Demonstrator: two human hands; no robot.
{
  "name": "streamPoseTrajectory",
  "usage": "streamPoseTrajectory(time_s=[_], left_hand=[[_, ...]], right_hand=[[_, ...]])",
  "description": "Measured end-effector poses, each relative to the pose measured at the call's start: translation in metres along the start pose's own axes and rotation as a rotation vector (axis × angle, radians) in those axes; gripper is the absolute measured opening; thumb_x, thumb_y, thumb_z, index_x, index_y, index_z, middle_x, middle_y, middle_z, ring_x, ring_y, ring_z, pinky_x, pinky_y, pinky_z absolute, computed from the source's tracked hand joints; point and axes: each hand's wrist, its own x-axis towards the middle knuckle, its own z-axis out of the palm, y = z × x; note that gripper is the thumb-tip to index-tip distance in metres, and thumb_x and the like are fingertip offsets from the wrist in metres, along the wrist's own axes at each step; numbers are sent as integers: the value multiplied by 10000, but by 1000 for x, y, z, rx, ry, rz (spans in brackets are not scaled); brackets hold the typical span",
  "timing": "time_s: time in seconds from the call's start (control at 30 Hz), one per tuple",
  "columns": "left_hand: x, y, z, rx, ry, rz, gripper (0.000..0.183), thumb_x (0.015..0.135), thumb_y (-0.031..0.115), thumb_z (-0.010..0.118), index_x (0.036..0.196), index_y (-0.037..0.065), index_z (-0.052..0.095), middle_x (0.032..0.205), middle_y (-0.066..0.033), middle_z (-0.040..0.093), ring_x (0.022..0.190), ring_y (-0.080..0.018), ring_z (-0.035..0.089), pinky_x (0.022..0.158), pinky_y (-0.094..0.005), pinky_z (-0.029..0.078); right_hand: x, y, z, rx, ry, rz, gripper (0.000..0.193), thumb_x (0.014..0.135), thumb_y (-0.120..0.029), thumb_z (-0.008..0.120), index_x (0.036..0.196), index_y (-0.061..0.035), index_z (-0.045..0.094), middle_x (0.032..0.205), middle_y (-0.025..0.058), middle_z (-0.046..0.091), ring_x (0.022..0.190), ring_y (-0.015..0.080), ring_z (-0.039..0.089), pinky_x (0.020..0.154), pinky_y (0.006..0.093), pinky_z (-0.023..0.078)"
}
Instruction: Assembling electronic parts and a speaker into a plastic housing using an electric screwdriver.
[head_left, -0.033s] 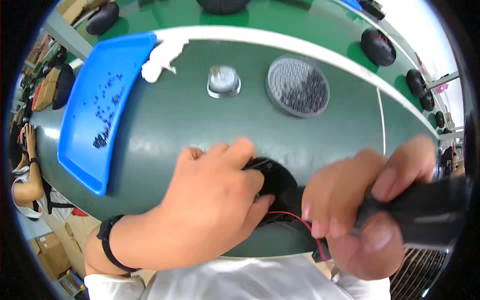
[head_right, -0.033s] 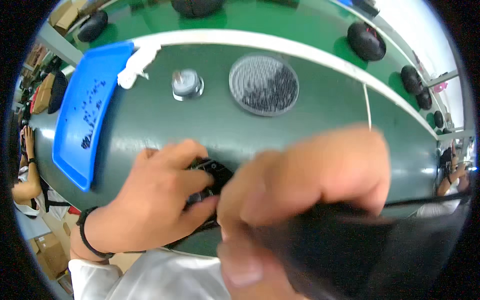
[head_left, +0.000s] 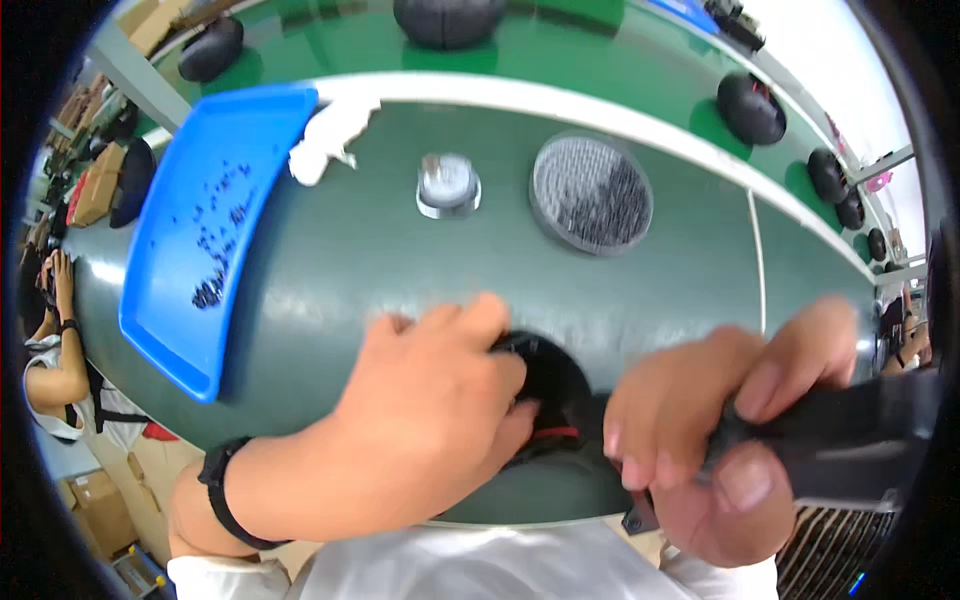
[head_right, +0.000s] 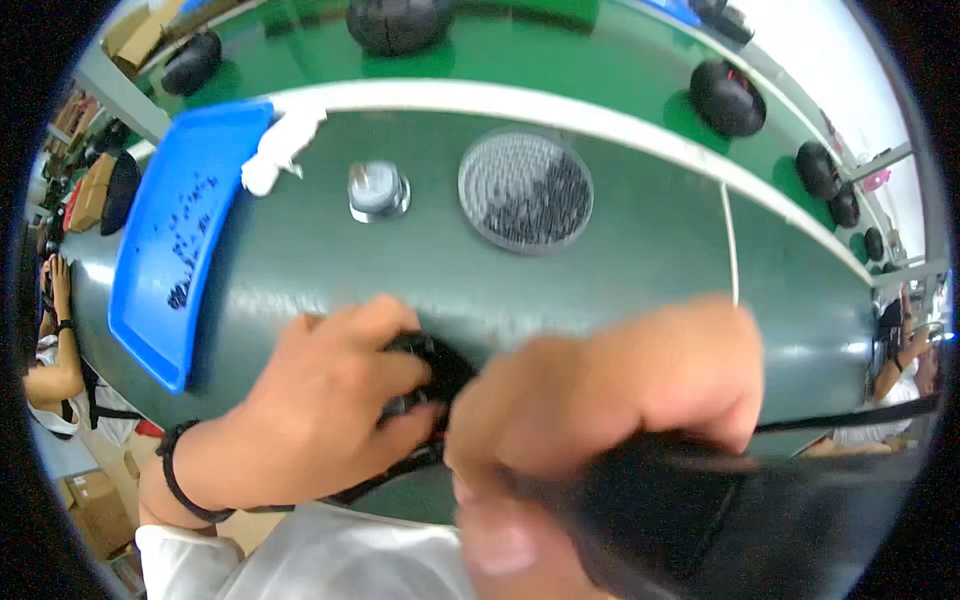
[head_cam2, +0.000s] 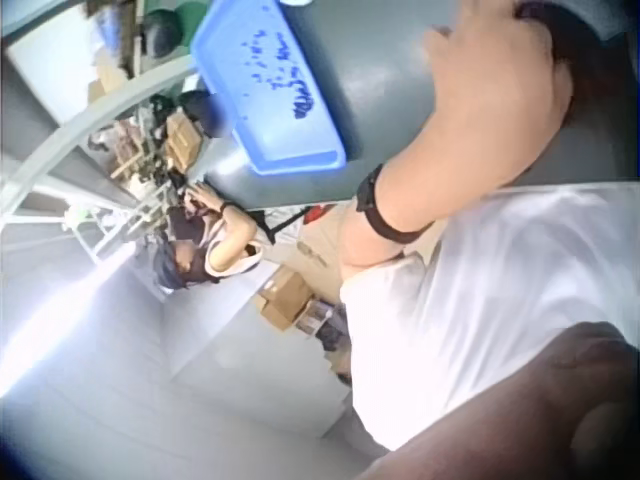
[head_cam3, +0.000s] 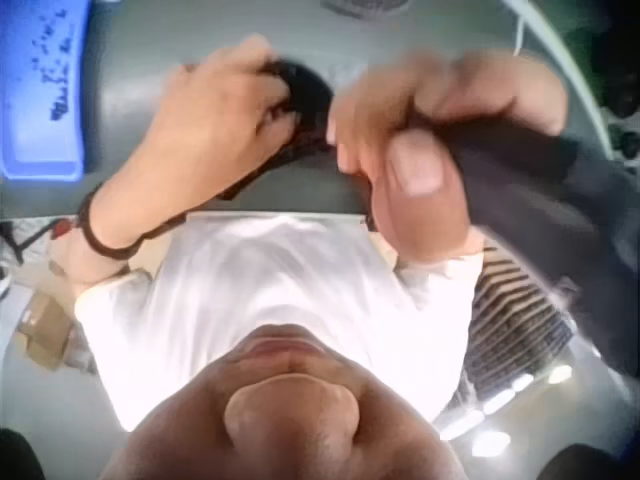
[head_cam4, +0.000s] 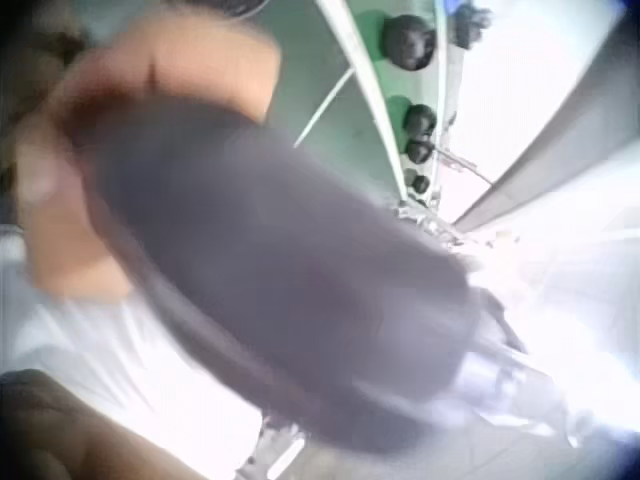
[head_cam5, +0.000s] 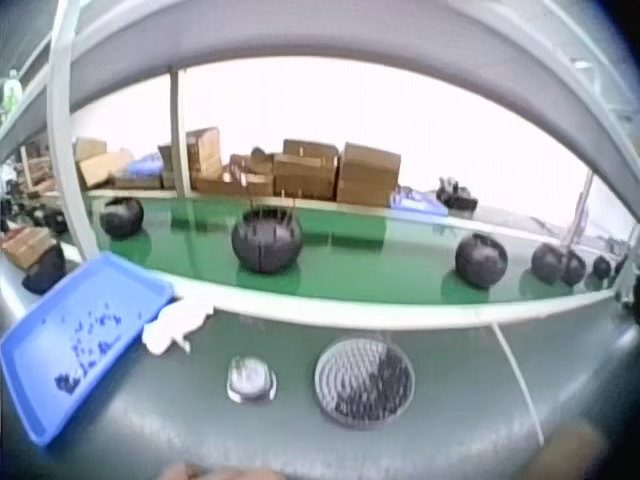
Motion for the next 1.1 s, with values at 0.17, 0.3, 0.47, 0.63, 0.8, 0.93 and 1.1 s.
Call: streamPoseTrajectory(time_s=[0.17,0.3,0.47,0.63,0.8,0.93,1.1], left_hand=[[0,12,-2,-7,-100,41,112,764,171,670,773,63,641,992,-117,541,942,-302,583,737,-451,463],[-8,17,1,88,-146,-17,108,776,194,670,823,98,661,996,-88,529,997,-272,565,824,-501,431],[-14,1,3,-42,22,158,107,863,174,645,965,140,642,1105,-47,537,1154,-252,505,1026,-627,287],[-18,-8,3,-223,94,149,107,875,163,643,977,144,620,1099,-46,581,1141,-238,539,1058,-663,229],[-25,-16,9,-320,169,108,136,902,168,615,1037,149,618,1227,-70,607,1221,-256,528,1083,-668,171],[-30,-19,16,-322,219,155,150,920,190,596,1063,148,615,1298,-70,586,1293,-248,487,1095,-662,139],[-33,-16,18,-337,238,198,137,922,180,596,1051,134,604,1328,-53,570,1338,-241,446,1101,-651,117]], right_hand=[[-12,-17,-5,-174,63,-59,378,852,-176,704,991,-97,361,605,93,512,480,205,502,525,381,482],[-8,-11,-16,-163,-151,181,371,858,-172,697,1002,-91,365,603,80,492,510,191,500,535,376,477],[-1,-15,-2,87,-98,-53,343,899,-213,667,1005,-105,359,613,59,482,510,193,503,550,360,468],[10,-20,2,147,-43,-229,314,892,-213,628,984,-102,349,590,52,467,445,180,482,476,314,452],[17,-22,12,182,-6,-281,268,899,-175,582,985,-90,343,585,28,450,436,121,468,447,256,442],[15,-21,12,174,-65,-275,249,904,-155,562,983,-90,335,604,26,453,434,119,461,453,254,441],[13,-24,12,146,-45,-290,242,913,-156,554,990,-80,337,608,21,435,446,114,459,468,244,432]])
